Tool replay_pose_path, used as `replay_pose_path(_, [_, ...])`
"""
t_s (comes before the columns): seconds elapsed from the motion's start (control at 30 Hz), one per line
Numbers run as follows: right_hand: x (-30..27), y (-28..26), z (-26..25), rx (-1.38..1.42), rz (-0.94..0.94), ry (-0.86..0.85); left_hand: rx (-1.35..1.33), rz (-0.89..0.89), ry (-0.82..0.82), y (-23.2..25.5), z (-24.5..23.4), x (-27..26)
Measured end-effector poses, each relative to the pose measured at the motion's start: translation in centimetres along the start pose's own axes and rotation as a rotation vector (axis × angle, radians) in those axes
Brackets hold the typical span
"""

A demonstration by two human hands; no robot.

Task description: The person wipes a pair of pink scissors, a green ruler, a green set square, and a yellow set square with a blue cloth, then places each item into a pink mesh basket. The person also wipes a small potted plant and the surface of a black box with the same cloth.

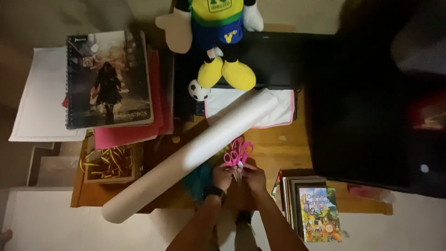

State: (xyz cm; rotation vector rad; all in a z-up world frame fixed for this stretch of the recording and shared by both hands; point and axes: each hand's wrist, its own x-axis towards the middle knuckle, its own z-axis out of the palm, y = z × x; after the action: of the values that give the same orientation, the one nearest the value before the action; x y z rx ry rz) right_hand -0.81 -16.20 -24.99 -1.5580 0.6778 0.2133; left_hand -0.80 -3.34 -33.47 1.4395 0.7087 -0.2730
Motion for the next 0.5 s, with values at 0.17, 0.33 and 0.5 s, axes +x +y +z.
replay_pose_path(0.17, [2.8,0.3,-1.5,0.368,-0.025,-0.162,0.023,0.118,-0.022,2.9,1.6,0.4])
replay_pose_path(0.33, [2.8,-4.0,-1.1,0.236,-0.118,-0.078,-0.087,0.271,-0.082,10.3,2.2,-1.6])
replay_pose_path(0.5, [2.9,-9.5,-0.9,0.305,-0.211,-0.079,-0.069,0.401,-0.177,16.5,3.1,-3.2])
